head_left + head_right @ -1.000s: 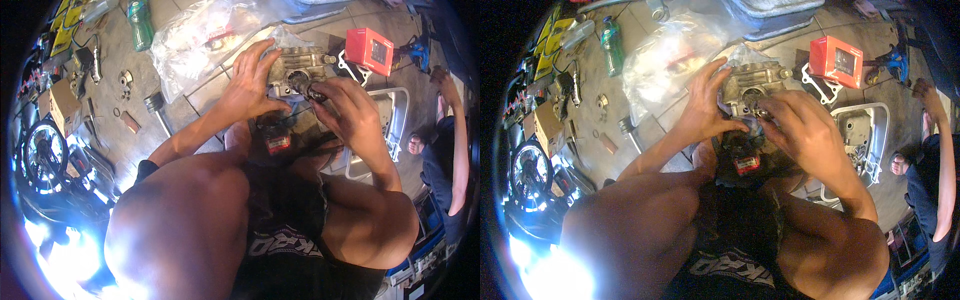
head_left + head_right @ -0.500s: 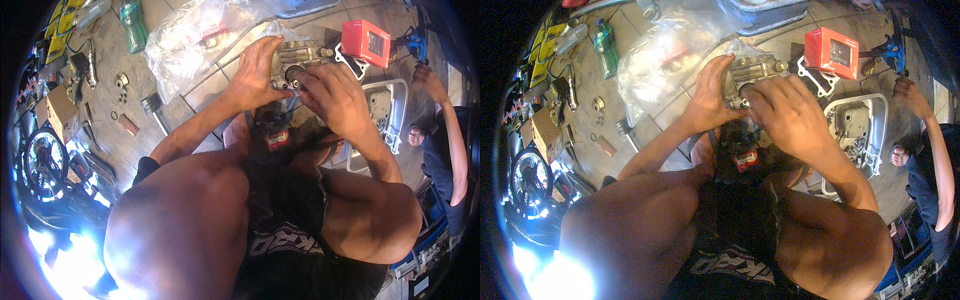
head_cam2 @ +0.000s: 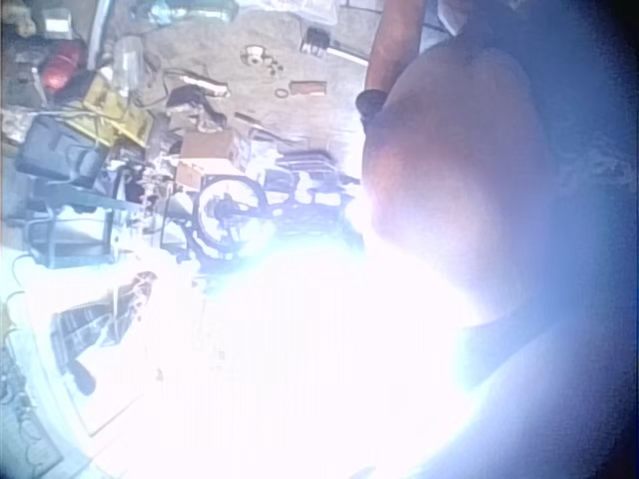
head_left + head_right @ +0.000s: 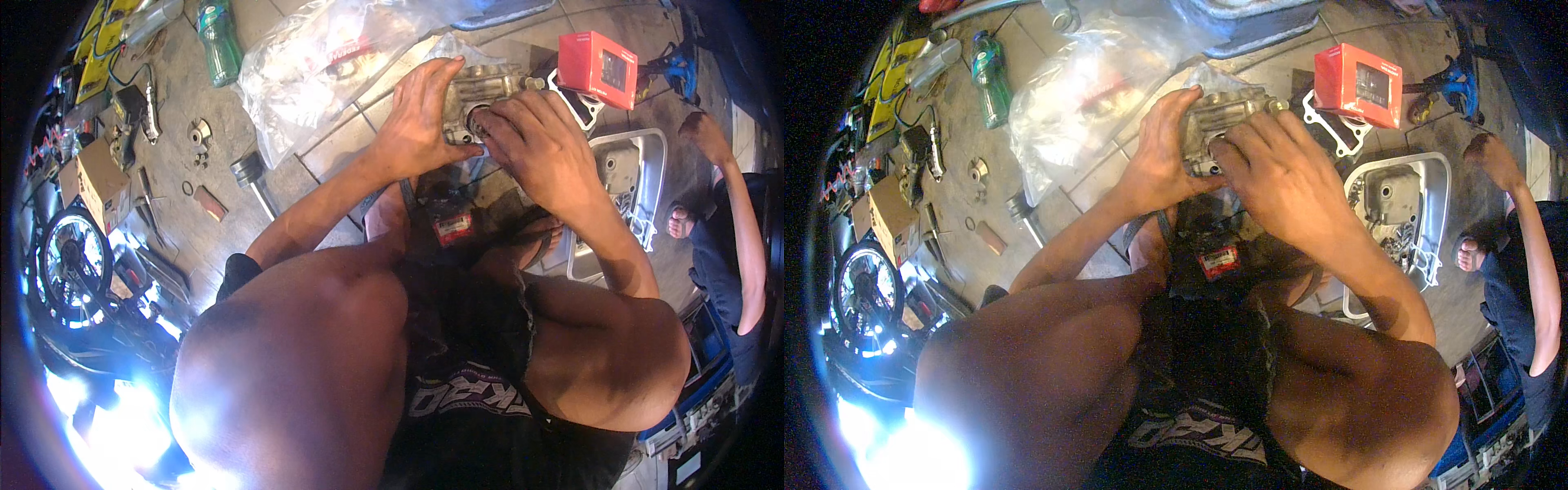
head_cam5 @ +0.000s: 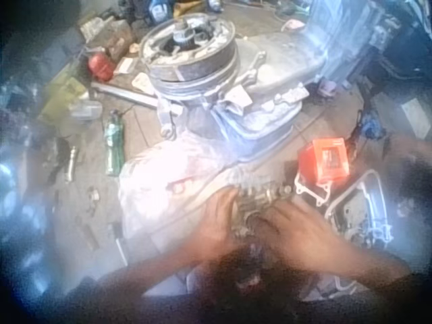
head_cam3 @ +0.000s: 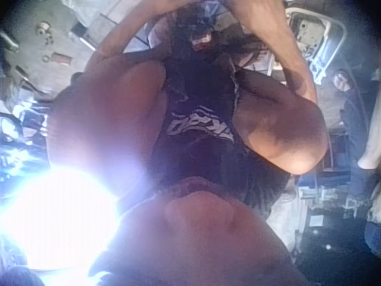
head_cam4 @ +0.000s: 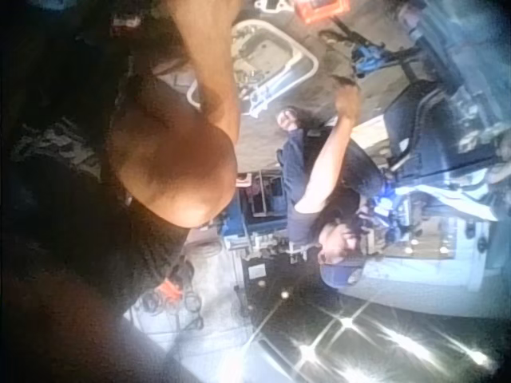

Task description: The person sits on the floor and assembles a metal cylinder head by placing small components and a camshaft into the housing, wipes the exterior with a cloth, and uses a metal rod to move parts in a tray.

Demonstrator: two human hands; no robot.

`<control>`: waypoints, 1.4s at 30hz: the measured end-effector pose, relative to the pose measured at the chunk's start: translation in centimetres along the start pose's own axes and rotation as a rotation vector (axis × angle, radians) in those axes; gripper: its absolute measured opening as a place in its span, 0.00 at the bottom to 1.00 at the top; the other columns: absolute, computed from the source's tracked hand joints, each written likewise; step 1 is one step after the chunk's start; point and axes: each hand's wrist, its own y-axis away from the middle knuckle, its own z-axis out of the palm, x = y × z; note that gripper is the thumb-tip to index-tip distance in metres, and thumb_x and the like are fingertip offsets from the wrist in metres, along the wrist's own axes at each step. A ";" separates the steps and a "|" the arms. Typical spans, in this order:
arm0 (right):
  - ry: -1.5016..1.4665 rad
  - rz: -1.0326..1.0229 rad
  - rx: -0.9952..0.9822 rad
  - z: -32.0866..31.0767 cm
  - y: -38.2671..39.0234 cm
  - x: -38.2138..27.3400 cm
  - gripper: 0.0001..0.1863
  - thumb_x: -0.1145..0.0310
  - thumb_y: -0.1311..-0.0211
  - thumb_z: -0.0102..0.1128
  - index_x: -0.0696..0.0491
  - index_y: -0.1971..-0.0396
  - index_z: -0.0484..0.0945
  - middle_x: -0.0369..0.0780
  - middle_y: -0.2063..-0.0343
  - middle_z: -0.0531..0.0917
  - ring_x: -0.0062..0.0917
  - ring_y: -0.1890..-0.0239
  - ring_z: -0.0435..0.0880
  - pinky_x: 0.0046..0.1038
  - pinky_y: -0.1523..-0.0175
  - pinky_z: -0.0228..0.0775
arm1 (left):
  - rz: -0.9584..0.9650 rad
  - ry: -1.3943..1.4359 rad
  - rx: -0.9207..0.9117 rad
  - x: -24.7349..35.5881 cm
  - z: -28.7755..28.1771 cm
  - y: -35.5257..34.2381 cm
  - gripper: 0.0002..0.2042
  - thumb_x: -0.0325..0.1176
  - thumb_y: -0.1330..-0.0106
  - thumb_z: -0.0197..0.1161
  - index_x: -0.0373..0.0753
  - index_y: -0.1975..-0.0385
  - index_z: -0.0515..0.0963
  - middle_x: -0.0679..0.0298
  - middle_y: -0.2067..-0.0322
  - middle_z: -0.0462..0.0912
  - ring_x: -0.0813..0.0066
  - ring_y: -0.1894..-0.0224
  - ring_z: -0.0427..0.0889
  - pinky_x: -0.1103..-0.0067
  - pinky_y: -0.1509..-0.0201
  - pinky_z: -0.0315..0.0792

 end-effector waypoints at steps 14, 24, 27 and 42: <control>0.136 -0.031 -0.004 2.2 1.5 -0.2 0.17 0.67 0.47 0.59 0.51 0.55 0.82 0.33 0.57 0.82 0.24 0.53 0.79 0.30 0.47 0.70 | 0.018 0.004 0.010 -0.3 0.1 0.1 0.56 0.40 0.61 0.84 0.38 0.29 0.55 0.49 0.37 0.64 0.47 0.34 0.65 0.55 0.32 0.60; 0.174 -0.041 0.016 2.7 2.1 -0.3 0.18 0.68 0.48 0.60 0.50 0.55 0.82 0.31 0.54 0.82 0.23 0.52 0.77 0.29 0.50 0.69 | 0.021 -0.010 0.004 -0.1 0.1 0.0 0.55 0.39 0.60 0.84 0.38 0.29 0.56 0.49 0.38 0.64 0.47 0.35 0.66 0.57 0.32 0.61; 0.129 -0.043 0.029 2.7 2.4 -0.1 0.18 0.67 0.47 0.60 0.48 0.55 0.83 0.30 0.54 0.82 0.23 0.53 0.77 0.29 0.50 0.69 | 0.016 -0.019 0.002 0.1 -0.2 0.3 0.55 0.40 0.59 0.84 0.38 0.29 0.56 0.49 0.38 0.64 0.47 0.36 0.66 0.56 0.33 0.62; 0.065 -0.063 0.072 3.2 2.6 0.9 0.17 0.67 0.48 0.61 0.49 0.56 0.85 0.33 0.51 0.84 0.24 0.48 0.79 0.31 0.46 0.68 | -0.004 0.031 -0.031 -0.2 -0.5 0.2 0.48 0.34 0.53 0.78 0.39 0.30 0.57 0.49 0.38 0.64 0.48 0.34 0.64 0.57 0.31 0.58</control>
